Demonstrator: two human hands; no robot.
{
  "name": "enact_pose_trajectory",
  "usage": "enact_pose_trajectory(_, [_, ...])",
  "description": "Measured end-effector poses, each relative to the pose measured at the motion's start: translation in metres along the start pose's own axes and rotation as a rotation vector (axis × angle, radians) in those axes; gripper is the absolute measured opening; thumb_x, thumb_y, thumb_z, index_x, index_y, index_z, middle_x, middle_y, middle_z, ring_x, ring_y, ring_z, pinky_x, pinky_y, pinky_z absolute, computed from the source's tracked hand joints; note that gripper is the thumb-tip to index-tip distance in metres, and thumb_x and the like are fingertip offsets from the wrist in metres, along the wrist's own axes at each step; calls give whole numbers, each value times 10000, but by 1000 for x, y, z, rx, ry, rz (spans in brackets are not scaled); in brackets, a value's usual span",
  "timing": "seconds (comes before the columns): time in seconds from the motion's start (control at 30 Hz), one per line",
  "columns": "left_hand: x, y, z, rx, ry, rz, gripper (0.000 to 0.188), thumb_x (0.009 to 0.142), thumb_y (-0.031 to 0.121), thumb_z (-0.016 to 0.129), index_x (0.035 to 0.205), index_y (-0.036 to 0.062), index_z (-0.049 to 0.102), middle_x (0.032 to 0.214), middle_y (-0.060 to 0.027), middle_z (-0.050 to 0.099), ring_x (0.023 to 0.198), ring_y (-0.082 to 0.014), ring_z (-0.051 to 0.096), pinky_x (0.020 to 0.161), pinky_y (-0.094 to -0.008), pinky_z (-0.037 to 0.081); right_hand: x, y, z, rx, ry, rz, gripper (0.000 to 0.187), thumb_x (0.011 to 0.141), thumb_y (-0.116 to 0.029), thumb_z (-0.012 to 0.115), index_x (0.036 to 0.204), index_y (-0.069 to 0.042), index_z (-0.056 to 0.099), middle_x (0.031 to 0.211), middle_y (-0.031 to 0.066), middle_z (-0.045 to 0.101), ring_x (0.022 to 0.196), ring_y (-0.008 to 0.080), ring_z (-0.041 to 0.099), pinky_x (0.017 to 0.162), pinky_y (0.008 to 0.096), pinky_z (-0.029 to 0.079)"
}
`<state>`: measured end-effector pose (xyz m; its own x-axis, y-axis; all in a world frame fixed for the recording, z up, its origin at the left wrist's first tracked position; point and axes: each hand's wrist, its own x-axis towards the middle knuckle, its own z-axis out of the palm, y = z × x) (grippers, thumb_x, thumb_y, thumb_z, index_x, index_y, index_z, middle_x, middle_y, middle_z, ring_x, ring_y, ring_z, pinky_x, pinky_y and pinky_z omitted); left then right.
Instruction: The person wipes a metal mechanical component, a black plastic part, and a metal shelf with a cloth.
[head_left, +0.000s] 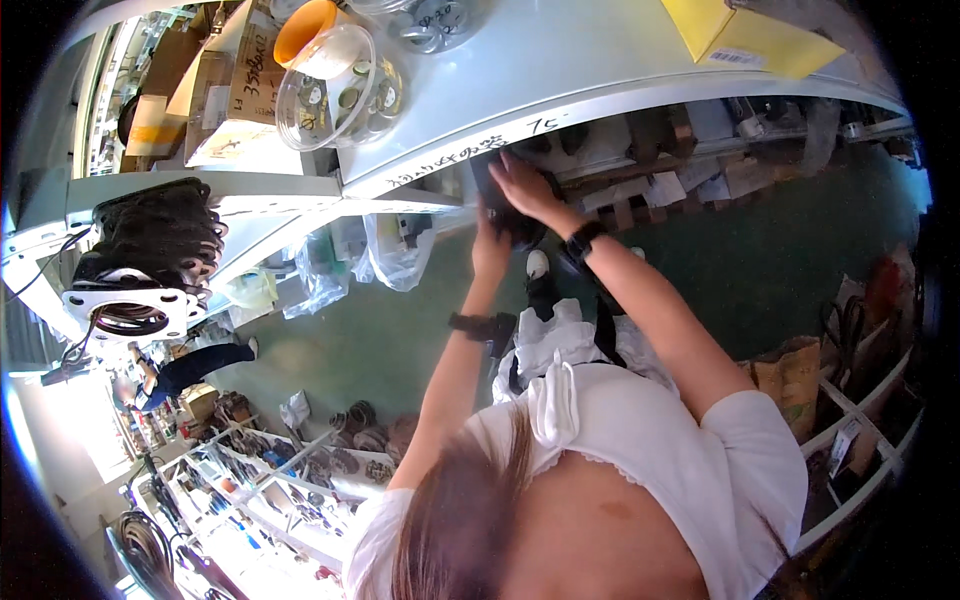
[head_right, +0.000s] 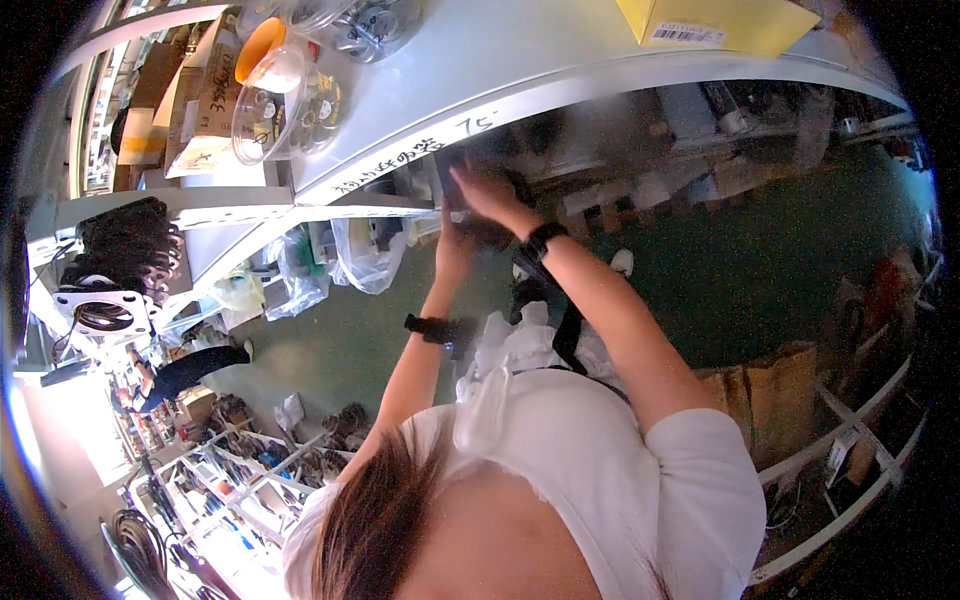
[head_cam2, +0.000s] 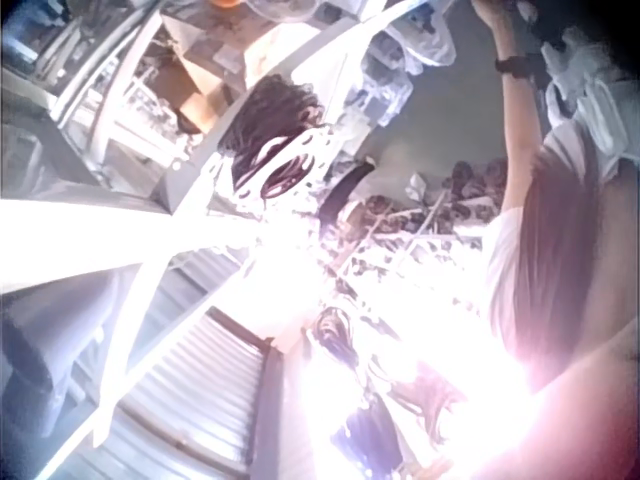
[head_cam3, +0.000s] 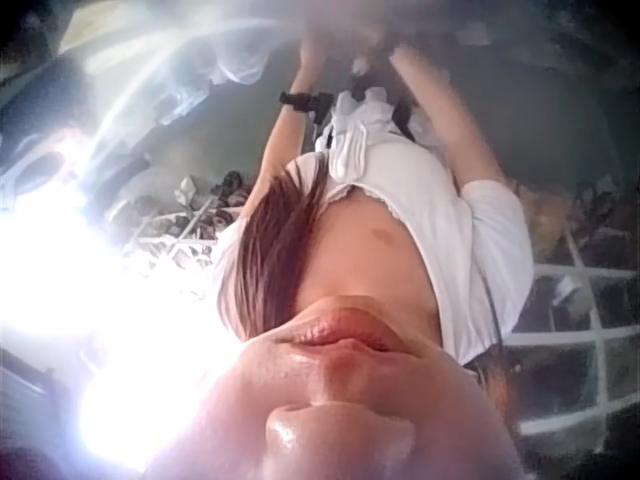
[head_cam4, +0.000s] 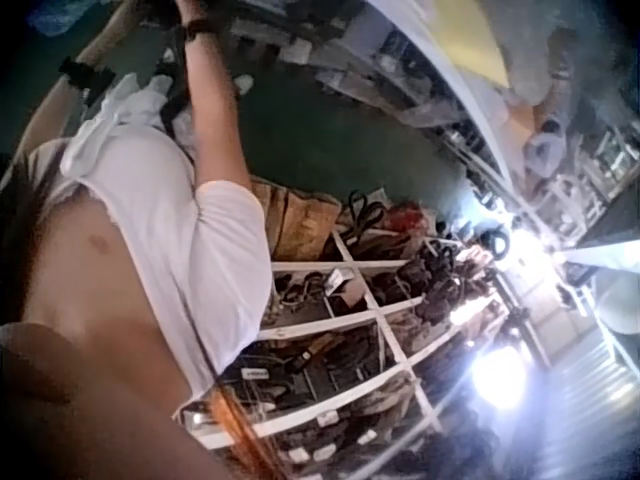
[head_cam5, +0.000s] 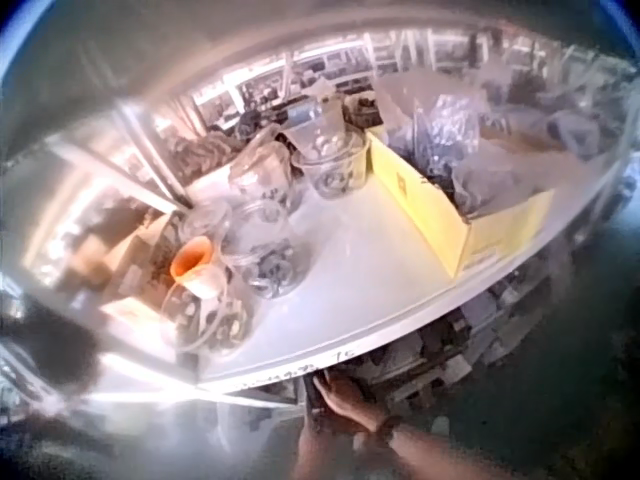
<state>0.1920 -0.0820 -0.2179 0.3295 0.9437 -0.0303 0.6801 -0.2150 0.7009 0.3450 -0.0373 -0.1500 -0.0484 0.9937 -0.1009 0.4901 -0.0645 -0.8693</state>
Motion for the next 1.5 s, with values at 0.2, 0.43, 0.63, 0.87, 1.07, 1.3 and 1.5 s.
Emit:
enact_pose_trajectory(0.2, [3, 16, -10, -150, -7, -136, 784, 729, 79, 474, 1368, 190, 33, 952, -240, 563, 747, -408, 562, 636, -442, 430, -24, 29, 6, 123, 144, -124, 343, 877, -266, 419, 1138, -47, 455, 1047, 202, 534, 971, 339, 506, 849, 400, 388])
enact_pose_trajectory(0.43, [5, 31, -13, -202, -25, -100, 745, 764, 63, 450, 1366, 150, 20, 1009, -247, 553, 876, -395, 555, 695, -414, 437, -53, 21, 15, -327, 149, -393, 531, 841, -307, 481, 1258, -15, 330, 1227, 220, 407, 1132, 326, 408, 948, 394, 326])
enact_pose_trajectory(0.63, [8, 3, -2, -66, -103, -4, 774, 751, 26, 468, 1366, 126, 8, 1032, -218, 554, 881, -352, 571, 724, -382, 440, 4, 9, 14, -16, 165, -290, 517, 855, -257, 463, 1291, -35, 297, 1282, 196, 354, 1192, 313, 338, 984, 398, 287])
enact_pose_trajectory(0.87, [13, 11, 0, -667, -93, -133, 563, 809, 8, 442, 1300, 23, 168, 1174, -164, 436, 1047, -240, 459, 872, -362, 377, 8, 3, 18, -124, -147, -578, 178, 816, -181, 500, 820, -28, 592, 787, 119, 521, 827, 261, 505, 733, 390, 414])
enact_pose_trajectory(1.07, [-9, -20, 16, -333, 50, -7, 502, 776, 26, 484, 1230, -19, 276, 1142, -181, 442, 1045, -266, 462, 867, -357, 380, -25, 13, 19, -201, 89, -928, 186, 816, -202, 501, 892, -44, 565, 878, 108, 512, 853, 266, 506, 774, 368, 418])
enact_pose_trajectory(1.3, [-10, 10, -12, -251, -90, -9, 406, 759, 24, 511, 1133, -77, 390, 944, -158, 583, 872, -211, 559, 762, -311, 434, 49, 9, 39, -569, 94, -400, 107, 726, -136, 534, 755, -48, 586, 831, 119, 568, 914, 264, 508, 823, 368, 425])
enact_pose_trajectory(1.5, [-17, 7, -19, -550, 11, -341, 387, 768, 33, 513, 1133, -64, 432, 974, -120, 585, 884, -160, 547, 765, -275, 426, -3, 14, 42, -614, -140, -777, 238, 679, -160, 535, 862, -22, 601, 929, 119, 581, 1017, 264, 473, 941, 339, 337])
